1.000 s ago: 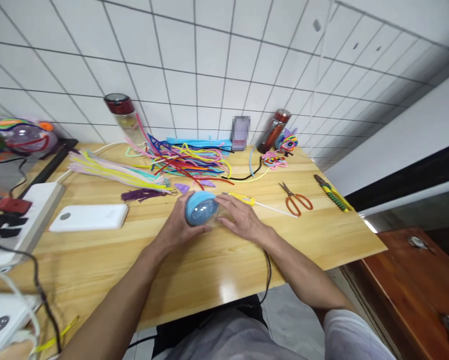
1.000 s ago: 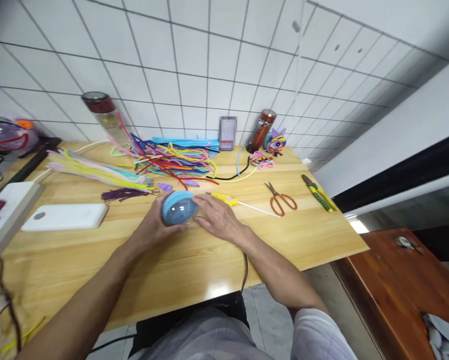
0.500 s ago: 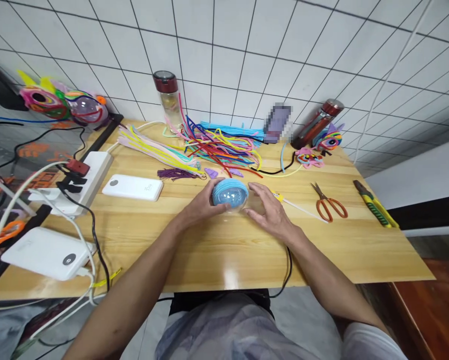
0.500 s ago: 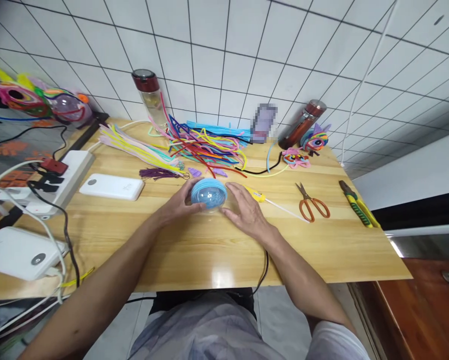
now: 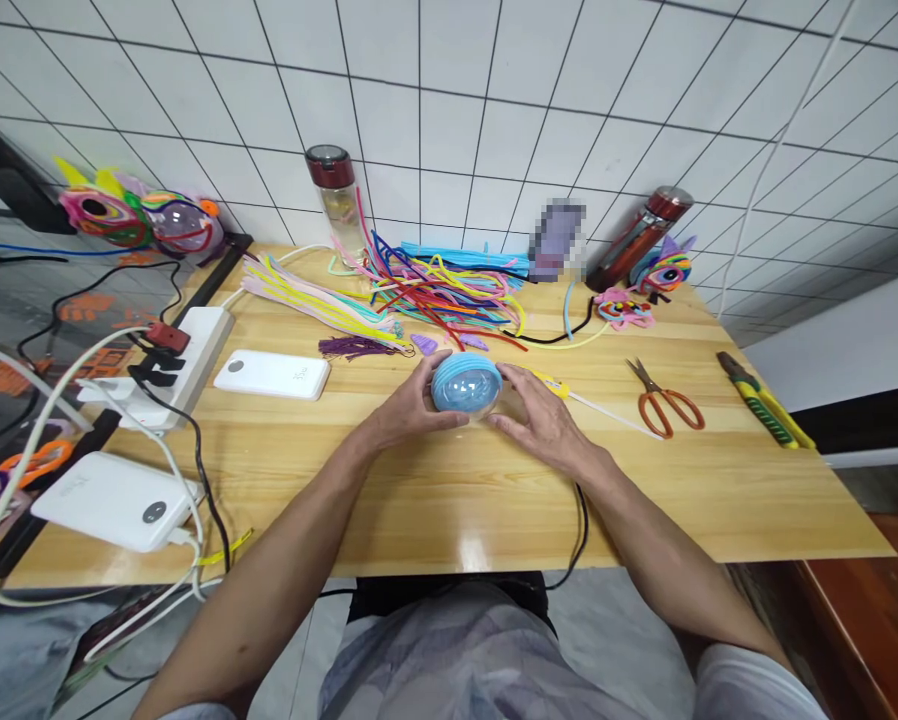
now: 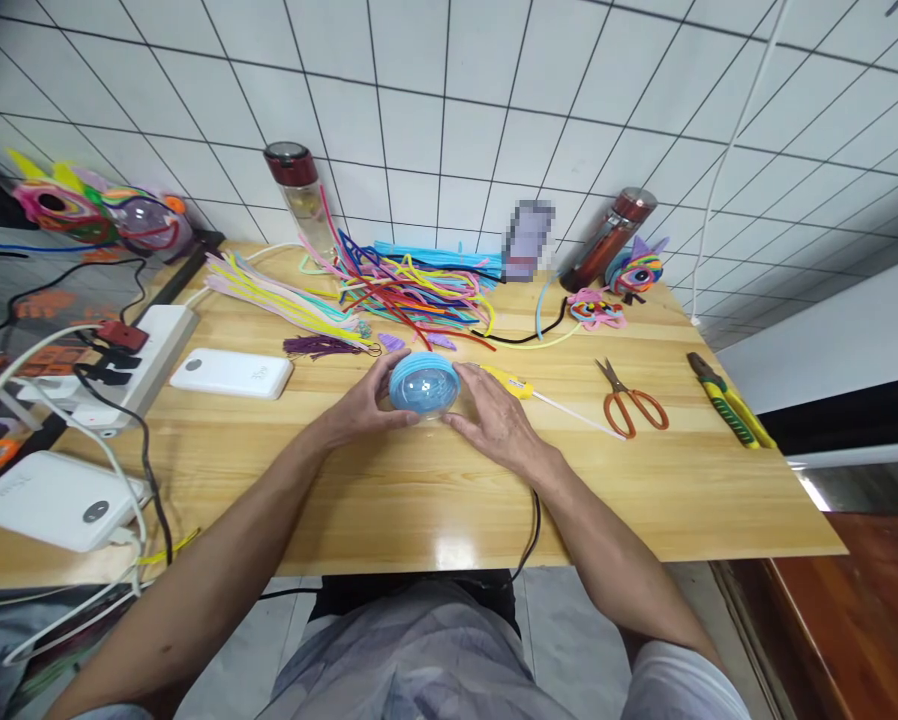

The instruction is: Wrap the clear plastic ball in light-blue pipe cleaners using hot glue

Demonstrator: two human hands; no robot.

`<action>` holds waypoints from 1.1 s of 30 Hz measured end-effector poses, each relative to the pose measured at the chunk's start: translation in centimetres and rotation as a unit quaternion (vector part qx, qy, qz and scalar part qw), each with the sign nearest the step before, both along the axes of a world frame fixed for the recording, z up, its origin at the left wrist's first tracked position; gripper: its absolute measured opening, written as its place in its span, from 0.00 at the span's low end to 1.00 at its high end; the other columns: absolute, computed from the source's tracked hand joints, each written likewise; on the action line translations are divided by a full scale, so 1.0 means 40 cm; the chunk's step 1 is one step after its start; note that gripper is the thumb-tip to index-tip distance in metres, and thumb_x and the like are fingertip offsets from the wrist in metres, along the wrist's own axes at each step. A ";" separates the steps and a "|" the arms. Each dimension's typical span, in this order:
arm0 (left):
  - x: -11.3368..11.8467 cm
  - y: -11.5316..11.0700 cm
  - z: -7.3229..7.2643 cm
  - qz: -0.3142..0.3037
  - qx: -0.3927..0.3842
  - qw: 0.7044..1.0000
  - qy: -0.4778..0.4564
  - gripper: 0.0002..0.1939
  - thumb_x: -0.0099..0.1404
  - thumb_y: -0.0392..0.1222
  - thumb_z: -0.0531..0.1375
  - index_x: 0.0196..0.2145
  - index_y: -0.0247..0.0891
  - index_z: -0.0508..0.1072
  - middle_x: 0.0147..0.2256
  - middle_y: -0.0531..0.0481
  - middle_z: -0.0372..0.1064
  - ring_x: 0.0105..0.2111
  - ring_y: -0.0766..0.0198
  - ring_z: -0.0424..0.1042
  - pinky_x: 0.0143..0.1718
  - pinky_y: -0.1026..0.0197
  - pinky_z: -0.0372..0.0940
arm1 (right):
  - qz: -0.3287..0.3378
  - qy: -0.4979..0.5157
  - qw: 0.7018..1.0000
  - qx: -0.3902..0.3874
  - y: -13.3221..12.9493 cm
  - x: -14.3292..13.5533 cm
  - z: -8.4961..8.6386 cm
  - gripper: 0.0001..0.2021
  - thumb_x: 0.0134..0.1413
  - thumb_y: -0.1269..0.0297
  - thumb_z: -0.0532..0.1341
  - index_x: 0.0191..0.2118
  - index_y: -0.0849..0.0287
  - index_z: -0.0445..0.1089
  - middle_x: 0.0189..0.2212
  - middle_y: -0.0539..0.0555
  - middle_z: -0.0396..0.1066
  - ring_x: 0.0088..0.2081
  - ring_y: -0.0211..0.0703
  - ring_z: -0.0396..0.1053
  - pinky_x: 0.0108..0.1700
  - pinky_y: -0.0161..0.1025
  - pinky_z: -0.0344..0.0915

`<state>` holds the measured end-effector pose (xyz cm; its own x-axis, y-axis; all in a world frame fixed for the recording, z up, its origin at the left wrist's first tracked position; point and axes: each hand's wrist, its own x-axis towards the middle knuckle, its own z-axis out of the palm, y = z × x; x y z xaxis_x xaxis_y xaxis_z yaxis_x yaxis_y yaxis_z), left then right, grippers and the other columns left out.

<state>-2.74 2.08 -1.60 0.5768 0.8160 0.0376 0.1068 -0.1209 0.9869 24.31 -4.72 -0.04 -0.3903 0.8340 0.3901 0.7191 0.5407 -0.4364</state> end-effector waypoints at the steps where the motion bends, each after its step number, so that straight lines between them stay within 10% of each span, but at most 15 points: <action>1: 0.000 0.000 -0.001 0.000 0.000 1.000 -0.002 0.66 0.51 0.63 0.78 0.76 0.38 0.53 0.74 0.32 0.56 0.75 0.35 0.58 0.75 0.38 0.59 | 0.002 0.001 1.000 0.001 0.001 0.000 0.000 0.38 0.72 0.51 0.64 0.79 0.50 0.50 0.71 0.66 0.66 0.71 0.62 0.68 0.70 0.65 0.70; 17: 0.005 -0.008 0.019 -0.013 0.053 0.998 -0.014 0.54 0.56 0.58 0.77 0.73 0.39 0.62 0.72 0.34 0.62 0.72 0.38 0.64 0.73 0.41 0.62 | 0.001 -0.001 1.000 0.014 -0.010 -0.007 0.004 0.43 0.69 0.50 0.66 0.81 0.50 0.47 0.74 0.67 0.62 0.74 0.64 0.63 0.72 0.67 0.66; 24: 0.001 -0.004 -0.005 0.025 0.001 1.000 0.004 0.66 0.50 0.64 0.79 0.76 0.38 0.55 0.76 0.29 0.53 0.74 0.33 0.60 0.73 0.36 0.61 | 0.002 -0.009 1.000 0.015 -0.011 -0.014 0.007 0.39 0.72 0.51 0.64 0.80 0.51 0.50 0.72 0.67 0.65 0.72 0.62 0.66 0.71 0.65 0.69; 33: 0.000 -0.007 0.028 0.026 0.022 0.999 0.028 0.51 0.55 0.65 0.75 0.68 0.37 0.66 0.68 0.34 0.68 0.66 0.38 0.72 0.65 0.43 0.72 | 0.006 -0.003 1.000 0.028 -0.011 -0.018 0.006 0.40 0.71 0.52 0.66 0.79 0.51 0.49 0.70 0.68 0.67 0.71 0.63 0.67 0.70 0.66 0.69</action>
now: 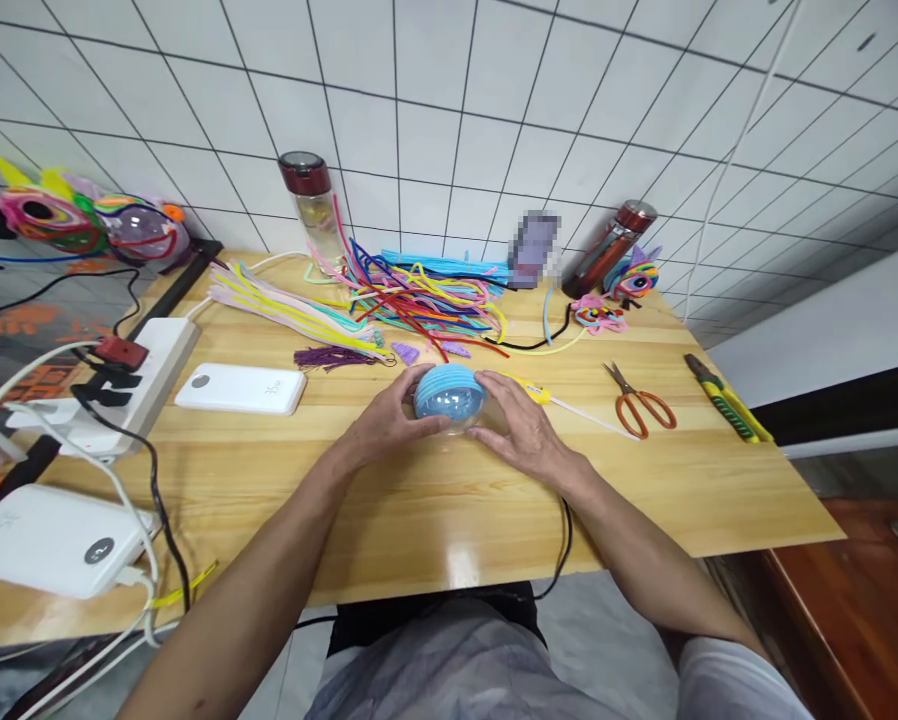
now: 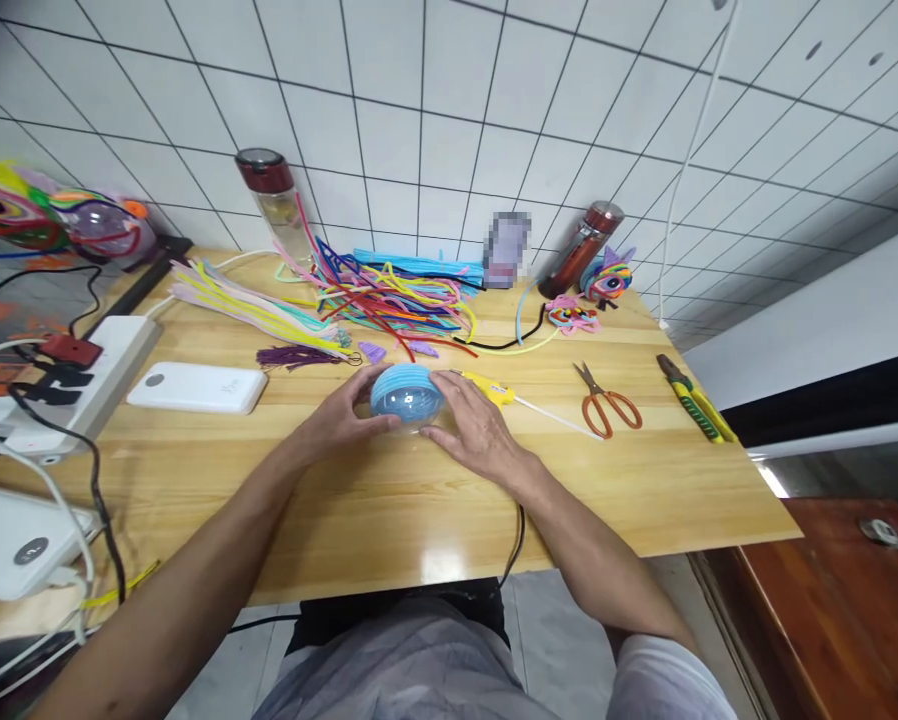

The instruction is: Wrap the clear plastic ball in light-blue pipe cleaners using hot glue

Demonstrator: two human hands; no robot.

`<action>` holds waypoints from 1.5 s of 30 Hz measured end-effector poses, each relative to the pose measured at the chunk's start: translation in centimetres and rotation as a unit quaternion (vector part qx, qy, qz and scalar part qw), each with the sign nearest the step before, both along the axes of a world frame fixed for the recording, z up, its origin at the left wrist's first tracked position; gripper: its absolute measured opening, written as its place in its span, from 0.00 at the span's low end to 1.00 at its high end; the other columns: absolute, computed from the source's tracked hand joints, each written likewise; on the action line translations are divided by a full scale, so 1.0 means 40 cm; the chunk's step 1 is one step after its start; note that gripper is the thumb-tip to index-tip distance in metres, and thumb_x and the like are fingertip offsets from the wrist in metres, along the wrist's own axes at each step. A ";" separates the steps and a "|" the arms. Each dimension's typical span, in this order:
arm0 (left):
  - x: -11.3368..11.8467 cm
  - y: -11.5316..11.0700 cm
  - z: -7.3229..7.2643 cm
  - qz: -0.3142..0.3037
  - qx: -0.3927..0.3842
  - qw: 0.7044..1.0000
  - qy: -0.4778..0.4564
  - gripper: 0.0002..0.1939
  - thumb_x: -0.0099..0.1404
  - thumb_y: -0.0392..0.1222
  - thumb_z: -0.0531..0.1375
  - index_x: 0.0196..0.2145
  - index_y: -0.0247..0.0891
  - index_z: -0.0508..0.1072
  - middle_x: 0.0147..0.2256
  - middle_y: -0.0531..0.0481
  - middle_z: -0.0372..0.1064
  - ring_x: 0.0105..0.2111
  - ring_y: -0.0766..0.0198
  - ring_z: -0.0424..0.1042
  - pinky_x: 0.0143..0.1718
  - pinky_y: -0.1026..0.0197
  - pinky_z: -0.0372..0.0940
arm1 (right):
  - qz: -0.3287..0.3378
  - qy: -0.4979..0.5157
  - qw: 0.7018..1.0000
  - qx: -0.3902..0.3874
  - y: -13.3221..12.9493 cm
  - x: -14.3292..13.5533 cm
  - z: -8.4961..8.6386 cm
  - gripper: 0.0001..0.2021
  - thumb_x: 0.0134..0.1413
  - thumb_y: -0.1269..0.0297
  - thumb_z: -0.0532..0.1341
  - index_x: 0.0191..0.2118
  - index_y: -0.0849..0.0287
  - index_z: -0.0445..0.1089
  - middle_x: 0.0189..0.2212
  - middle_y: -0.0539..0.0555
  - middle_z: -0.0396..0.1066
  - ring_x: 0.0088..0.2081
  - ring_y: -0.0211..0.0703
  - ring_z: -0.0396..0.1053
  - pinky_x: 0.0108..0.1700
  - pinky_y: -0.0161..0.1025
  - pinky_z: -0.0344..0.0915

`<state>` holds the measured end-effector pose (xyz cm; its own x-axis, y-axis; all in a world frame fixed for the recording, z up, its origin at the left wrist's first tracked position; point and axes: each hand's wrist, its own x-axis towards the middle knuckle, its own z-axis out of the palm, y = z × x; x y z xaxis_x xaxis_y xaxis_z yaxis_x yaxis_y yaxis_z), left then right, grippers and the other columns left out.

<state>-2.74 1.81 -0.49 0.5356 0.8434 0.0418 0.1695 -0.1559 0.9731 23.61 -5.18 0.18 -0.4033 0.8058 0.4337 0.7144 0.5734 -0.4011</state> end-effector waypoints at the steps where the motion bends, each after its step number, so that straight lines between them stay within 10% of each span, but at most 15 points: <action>1: 0.001 0.000 -0.001 0.005 0.004 1.000 0.000 0.51 0.55 0.66 0.75 0.68 0.37 0.67 0.68 0.34 0.69 0.66 0.38 0.72 0.65 0.44 0.72 | 0.001 0.002 1.000 0.002 0.000 -0.001 -0.001 0.40 0.71 0.52 0.66 0.79 0.51 0.49 0.70 0.68 0.67 0.71 0.62 0.67 0.70 0.66 0.69; 45: 0.007 0.006 -0.032 -0.013 0.062 0.998 -0.024 0.53 0.55 0.57 0.77 0.70 0.38 0.62 0.70 0.32 0.64 0.69 0.40 0.68 0.70 0.41 0.67 | 0.006 0.005 1.000 0.020 0.003 0.004 -0.006 0.43 0.72 0.55 0.65 0.82 0.50 0.42 0.72 0.68 0.64 0.72 0.61 0.66 0.70 0.64 0.69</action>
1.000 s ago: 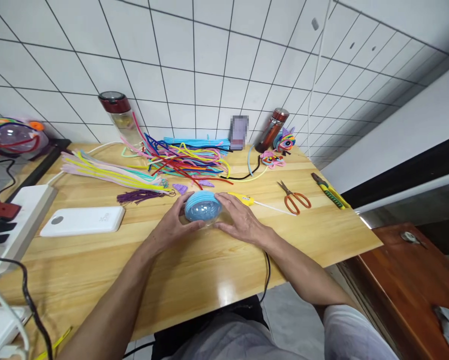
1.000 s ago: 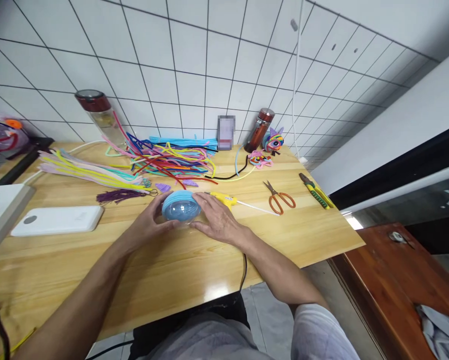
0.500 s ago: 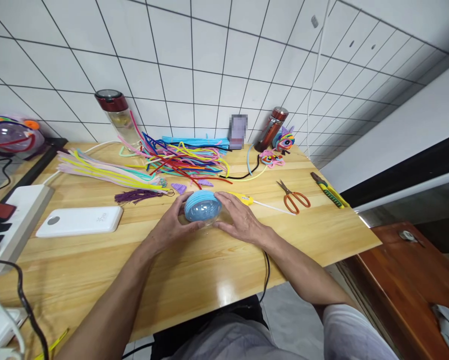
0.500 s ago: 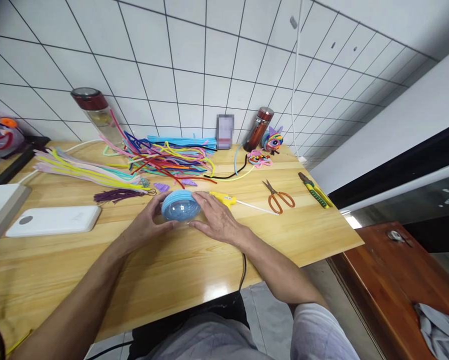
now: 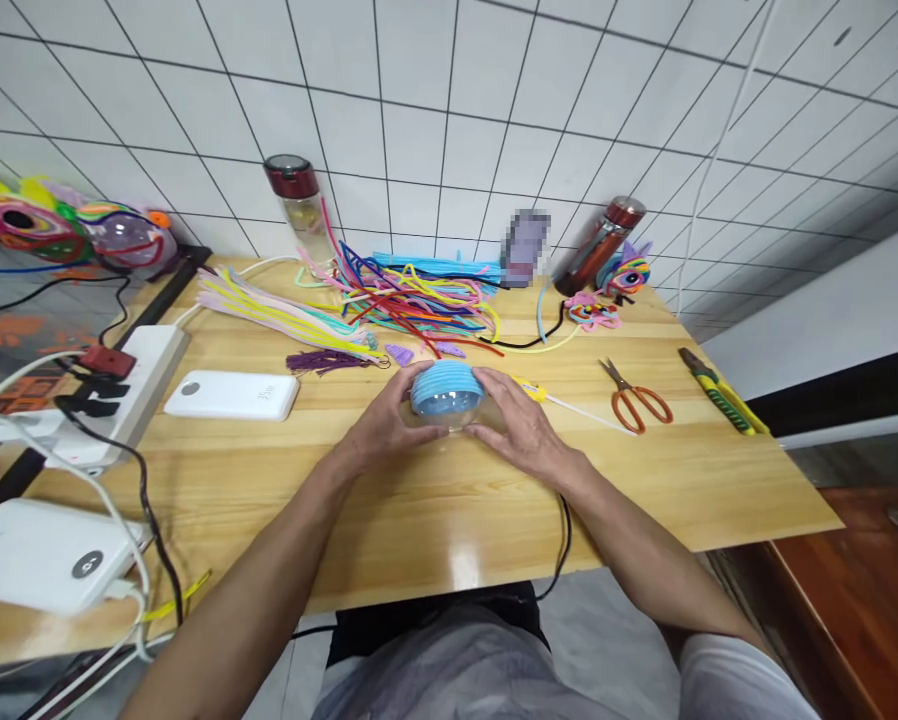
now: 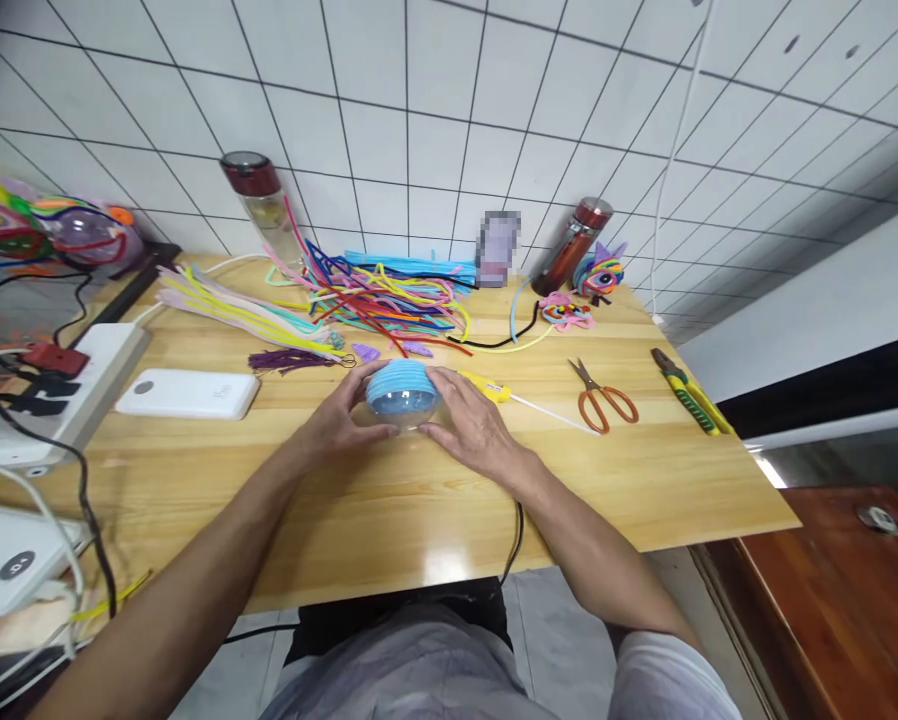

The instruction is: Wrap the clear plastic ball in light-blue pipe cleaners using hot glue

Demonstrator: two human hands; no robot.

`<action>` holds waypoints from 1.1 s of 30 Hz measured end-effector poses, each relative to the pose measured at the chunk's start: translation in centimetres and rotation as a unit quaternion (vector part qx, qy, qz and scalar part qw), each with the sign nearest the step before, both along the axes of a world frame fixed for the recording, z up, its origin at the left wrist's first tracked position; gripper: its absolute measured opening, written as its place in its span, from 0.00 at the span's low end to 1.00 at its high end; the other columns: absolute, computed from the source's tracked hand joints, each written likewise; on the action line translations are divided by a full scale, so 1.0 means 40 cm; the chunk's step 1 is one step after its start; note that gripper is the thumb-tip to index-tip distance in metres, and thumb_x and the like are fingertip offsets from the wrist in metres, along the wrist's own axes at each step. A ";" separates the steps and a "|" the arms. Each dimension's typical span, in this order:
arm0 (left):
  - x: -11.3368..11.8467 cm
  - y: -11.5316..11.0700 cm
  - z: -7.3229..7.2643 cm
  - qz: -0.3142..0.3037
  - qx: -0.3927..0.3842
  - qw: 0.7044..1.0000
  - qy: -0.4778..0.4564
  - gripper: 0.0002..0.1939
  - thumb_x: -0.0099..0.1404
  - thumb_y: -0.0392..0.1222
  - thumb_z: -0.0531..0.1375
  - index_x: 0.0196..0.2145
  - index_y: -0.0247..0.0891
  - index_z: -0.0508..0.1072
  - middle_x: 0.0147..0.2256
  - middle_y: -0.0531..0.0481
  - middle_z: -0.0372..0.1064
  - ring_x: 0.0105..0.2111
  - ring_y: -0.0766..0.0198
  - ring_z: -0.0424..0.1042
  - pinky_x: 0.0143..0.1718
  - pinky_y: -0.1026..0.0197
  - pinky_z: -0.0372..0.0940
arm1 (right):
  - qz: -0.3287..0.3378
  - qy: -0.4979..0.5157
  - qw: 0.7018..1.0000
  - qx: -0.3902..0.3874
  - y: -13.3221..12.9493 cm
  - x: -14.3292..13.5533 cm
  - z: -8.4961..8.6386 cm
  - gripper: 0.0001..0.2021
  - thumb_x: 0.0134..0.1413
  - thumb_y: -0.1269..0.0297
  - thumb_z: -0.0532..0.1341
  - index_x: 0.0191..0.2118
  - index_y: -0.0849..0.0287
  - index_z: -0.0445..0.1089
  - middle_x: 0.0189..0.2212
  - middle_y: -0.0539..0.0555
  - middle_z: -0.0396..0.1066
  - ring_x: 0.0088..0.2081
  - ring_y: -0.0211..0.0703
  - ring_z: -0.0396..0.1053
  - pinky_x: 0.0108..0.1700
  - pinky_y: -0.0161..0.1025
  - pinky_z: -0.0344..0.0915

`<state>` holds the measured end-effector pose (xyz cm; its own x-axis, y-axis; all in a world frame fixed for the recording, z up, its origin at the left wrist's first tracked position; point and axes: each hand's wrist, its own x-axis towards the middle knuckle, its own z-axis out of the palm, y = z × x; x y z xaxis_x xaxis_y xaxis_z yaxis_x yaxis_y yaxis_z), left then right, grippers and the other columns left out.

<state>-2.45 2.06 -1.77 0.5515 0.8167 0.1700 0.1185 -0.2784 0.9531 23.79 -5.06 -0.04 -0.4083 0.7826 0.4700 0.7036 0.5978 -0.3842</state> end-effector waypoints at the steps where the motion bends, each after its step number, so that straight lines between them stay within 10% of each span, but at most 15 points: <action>1: 0.000 0.002 -0.006 0.000 0.001 1.000 0.001 0.54 0.54 0.57 0.77 0.71 0.38 0.61 0.71 0.32 0.63 0.70 0.39 0.66 0.72 0.40 0.65 | -0.001 -0.002 1.000 0.001 0.001 -0.001 -0.001 0.43 0.72 0.55 0.65 0.82 0.50 0.42 0.72 0.68 0.64 0.72 0.61 0.66 0.70 0.64 0.69; 7: 0.002 0.001 -0.009 0.008 -0.019 0.999 0.032 0.64 0.50 0.59 0.79 0.75 0.34 0.55 0.76 0.28 0.53 0.75 0.36 0.58 0.77 0.39 0.56 | -0.013 -0.015 0.999 -0.024 0.003 -0.002 -0.003 0.43 0.70 0.57 0.66 0.81 0.51 0.43 0.72 0.68 0.63 0.72 0.62 0.64 0.71 0.66 0.67; 33: 0.008 -0.012 0.019 0.017 0.028 0.996 0.079 0.54 0.56 0.62 0.74 0.72 0.36 0.60 0.71 0.34 0.63 0.70 0.38 0.67 0.72 0.40 0.63 | 0.009 -0.010 1.000 0.008 -0.004 -0.005 0.012 0.43 0.72 0.54 0.65 0.82 0.48 0.42 0.74 0.69 0.57 0.74 0.63 0.60 0.71 0.67 0.66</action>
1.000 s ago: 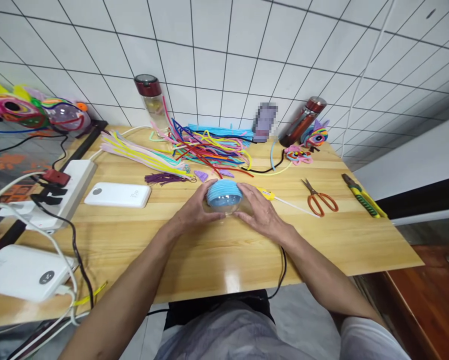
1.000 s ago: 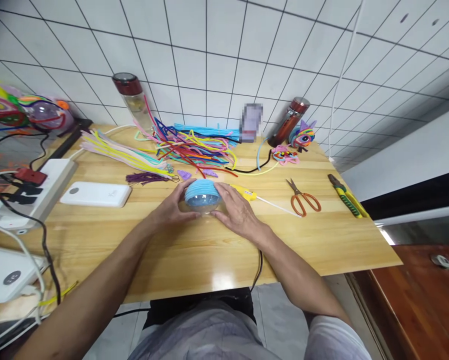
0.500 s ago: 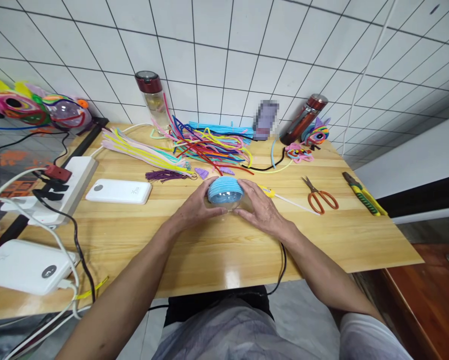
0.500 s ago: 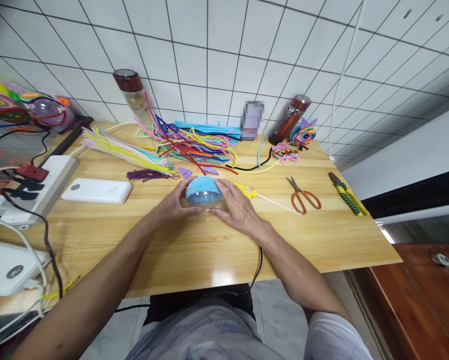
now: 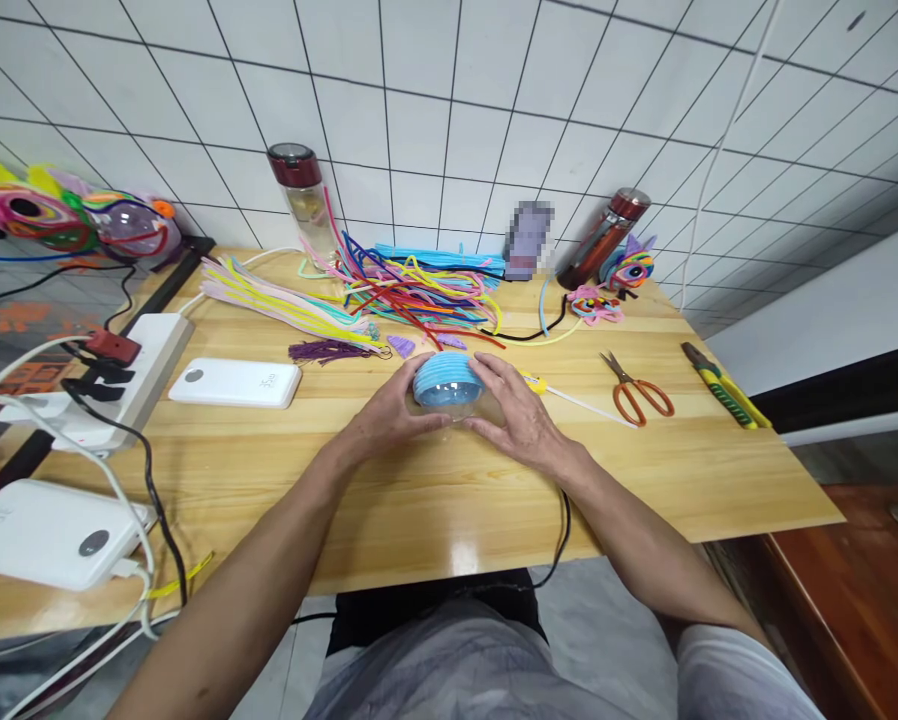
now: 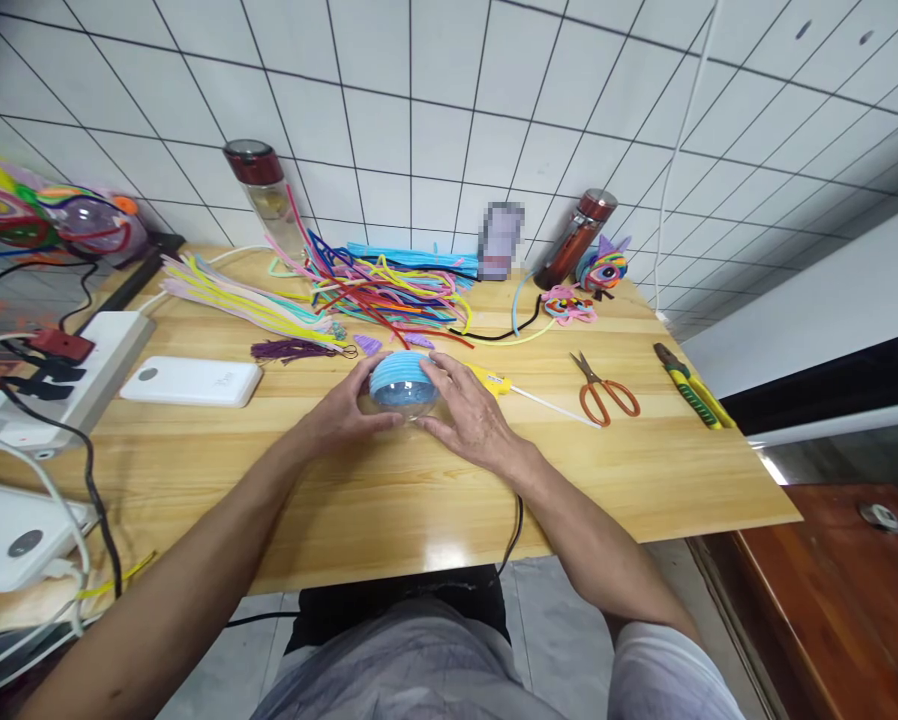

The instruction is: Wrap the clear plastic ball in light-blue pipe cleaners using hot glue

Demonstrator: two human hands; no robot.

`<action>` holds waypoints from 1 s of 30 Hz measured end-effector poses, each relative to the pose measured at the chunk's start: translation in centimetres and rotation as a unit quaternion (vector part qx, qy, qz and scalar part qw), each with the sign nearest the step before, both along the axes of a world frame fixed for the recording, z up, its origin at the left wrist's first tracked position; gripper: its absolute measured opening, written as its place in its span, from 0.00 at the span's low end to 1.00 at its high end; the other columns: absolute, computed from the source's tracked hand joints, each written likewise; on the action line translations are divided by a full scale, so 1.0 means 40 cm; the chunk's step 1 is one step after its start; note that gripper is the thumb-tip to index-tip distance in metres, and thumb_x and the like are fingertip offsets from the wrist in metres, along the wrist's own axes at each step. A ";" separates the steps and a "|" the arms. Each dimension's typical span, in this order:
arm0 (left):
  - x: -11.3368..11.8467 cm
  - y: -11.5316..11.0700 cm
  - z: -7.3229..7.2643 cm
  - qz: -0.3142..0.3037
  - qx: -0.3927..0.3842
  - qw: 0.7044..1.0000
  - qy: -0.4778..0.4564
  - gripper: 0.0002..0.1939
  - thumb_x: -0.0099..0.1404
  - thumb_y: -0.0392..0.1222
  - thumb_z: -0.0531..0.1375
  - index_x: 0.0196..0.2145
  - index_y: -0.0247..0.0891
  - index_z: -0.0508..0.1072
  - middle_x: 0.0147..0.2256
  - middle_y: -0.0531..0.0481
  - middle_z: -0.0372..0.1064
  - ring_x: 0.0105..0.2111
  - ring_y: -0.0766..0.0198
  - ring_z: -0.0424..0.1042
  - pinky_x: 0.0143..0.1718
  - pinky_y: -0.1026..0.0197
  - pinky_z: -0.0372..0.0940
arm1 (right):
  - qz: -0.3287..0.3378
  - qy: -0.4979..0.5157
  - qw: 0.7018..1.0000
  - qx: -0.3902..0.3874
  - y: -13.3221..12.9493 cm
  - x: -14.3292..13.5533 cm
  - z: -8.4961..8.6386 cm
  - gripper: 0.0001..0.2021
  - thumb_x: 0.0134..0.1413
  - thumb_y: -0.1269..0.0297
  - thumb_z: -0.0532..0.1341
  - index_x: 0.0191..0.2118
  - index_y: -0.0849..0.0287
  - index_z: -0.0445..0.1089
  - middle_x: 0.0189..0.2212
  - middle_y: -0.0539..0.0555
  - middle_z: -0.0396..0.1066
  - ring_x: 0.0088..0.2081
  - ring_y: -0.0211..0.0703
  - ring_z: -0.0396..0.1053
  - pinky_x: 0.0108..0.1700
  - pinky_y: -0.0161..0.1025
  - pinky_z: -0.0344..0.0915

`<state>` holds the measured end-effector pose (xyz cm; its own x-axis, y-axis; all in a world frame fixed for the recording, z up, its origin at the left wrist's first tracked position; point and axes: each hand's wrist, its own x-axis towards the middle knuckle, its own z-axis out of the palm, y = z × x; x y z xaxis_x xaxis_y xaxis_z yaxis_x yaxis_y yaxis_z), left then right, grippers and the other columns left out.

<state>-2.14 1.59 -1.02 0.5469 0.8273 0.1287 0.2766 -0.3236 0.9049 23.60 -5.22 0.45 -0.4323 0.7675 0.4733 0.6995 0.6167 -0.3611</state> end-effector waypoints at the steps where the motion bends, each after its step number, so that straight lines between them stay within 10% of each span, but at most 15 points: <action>1: 0.000 0.000 -0.001 -0.001 -0.002 1.000 -0.001 0.55 0.56 0.62 0.75 0.72 0.37 0.60 0.71 0.34 0.63 0.70 0.37 0.67 0.72 0.40 0.63 | 0.001 0.001 1.000 -0.003 0.001 0.000 -0.001 0.42 0.72 0.55 0.64 0.82 0.47 0.43 0.74 0.68 0.59 0.74 0.63 0.62 0.71 0.67 0.67; 10: 0.001 -0.001 -0.012 0.002 -0.013 0.999 -0.043 0.64 0.53 0.66 0.77 0.77 0.39 0.54 0.77 0.31 0.51 0.75 0.37 0.59 0.75 0.39 0.58 | -0.002 0.001 1.000 0.006 0.010 0.001 -0.009 0.41 0.71 0.57 0.65 0.81 0.46 0.46 0.71 0.67 0.64 0.71 0.62 0.66 0.69 0.67 0.69; 30: 0.003 0.003 -0.008 0.005 -0.005 1.000 -0.014 0.57 0.56 0.64 0.75 0.75 0.39 0.59 0.74 0.35 0.60 0.73 0.38 0.62 0.75 0.40 0.58 | -0.006 0.008 1.000 -0.021 0.006 -0.001 -0.010 0.43 0.71 0.56 0.65 0.82 0.46 0.43 0.74 0.67 0.60 0.74 0.62 0.62 0.72 0.66 0.66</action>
